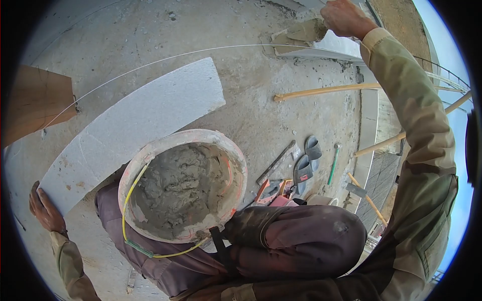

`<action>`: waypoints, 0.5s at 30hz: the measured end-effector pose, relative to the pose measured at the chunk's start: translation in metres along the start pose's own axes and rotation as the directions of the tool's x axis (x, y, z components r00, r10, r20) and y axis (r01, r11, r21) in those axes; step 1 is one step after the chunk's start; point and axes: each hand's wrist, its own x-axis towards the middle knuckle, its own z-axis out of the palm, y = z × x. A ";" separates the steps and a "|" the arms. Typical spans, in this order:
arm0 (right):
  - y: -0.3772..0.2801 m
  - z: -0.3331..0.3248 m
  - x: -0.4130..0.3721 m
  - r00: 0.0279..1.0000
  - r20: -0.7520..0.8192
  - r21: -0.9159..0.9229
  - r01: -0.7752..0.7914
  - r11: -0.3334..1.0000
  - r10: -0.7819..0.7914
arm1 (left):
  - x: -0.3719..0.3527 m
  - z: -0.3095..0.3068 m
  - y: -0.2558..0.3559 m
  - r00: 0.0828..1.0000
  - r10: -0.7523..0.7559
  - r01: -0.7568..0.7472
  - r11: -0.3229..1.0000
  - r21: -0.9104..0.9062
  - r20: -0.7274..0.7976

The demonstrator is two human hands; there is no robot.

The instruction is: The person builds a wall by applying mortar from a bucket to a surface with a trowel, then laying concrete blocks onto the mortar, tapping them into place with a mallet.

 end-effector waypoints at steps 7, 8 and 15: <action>0.015 -0.027 -0.033 0.996 -0.055 -0.060 0.063 0.996 -0.066 | -0.001 0.003 -0.005 0.999 0.022 -0.022 1.000 -0.009 -0.025; 0.017 -0.032 -0.037 0.992 -0.083 -0.061 0.094 0.994 -0.099 | -0.002 0.002 -0.003 1.000 0.017 -0.018 1.000 -0.011 -0.019; 0.012 -0.087 -0.043 0.998 -0.004 -0.114 -0.067 0.991 0.067 | -0.001 0.002 -0.001 0.999 0.032 -0.032 0.999 -0.009 -0.040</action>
